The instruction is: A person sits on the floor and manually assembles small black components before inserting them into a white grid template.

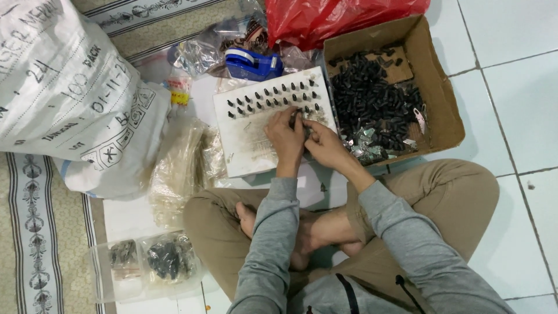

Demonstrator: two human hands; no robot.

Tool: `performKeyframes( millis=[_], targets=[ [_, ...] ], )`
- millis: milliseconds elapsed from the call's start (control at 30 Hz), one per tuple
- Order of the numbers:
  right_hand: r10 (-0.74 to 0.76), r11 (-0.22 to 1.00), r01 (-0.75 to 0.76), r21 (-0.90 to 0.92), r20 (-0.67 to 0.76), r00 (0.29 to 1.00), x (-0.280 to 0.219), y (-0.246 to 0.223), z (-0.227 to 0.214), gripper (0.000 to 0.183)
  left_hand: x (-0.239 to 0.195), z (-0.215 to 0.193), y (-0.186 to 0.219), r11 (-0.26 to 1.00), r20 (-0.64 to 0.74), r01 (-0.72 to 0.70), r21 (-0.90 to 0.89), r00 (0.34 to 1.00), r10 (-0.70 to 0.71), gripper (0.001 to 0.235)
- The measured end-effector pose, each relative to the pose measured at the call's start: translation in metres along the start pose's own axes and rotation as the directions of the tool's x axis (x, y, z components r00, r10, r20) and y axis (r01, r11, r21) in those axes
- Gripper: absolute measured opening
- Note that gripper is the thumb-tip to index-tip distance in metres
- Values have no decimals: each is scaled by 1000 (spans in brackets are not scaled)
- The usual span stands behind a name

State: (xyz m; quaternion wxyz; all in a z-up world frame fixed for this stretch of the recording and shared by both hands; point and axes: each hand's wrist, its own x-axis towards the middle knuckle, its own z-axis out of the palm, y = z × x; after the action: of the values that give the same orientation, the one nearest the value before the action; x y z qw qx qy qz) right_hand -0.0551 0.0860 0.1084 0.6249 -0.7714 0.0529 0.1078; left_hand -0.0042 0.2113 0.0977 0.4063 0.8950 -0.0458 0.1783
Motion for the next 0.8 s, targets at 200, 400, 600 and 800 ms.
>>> performKeyframes(
  millis=[200,400,600,800],
  targets=[
    [0,1000,-1,-26,-17,1000,2,7,0,57,-4,9,-14,999,6,-10,33,1000,10,15],
    [5,1000,-4,26,-12,1000,1,6,1,58,-1,-1,1,999,-18,-36,26,999,36,15],
    [4,1000,-3,14,-46,999,-5,-7,1,54,0,1,0,999,-31,-21,37,999,22,17],
    [3,999,-2,35,-49,999,-5,-6,2,55,0,1,0,999,-30,-5,38,1000,6,18]
  ],
)
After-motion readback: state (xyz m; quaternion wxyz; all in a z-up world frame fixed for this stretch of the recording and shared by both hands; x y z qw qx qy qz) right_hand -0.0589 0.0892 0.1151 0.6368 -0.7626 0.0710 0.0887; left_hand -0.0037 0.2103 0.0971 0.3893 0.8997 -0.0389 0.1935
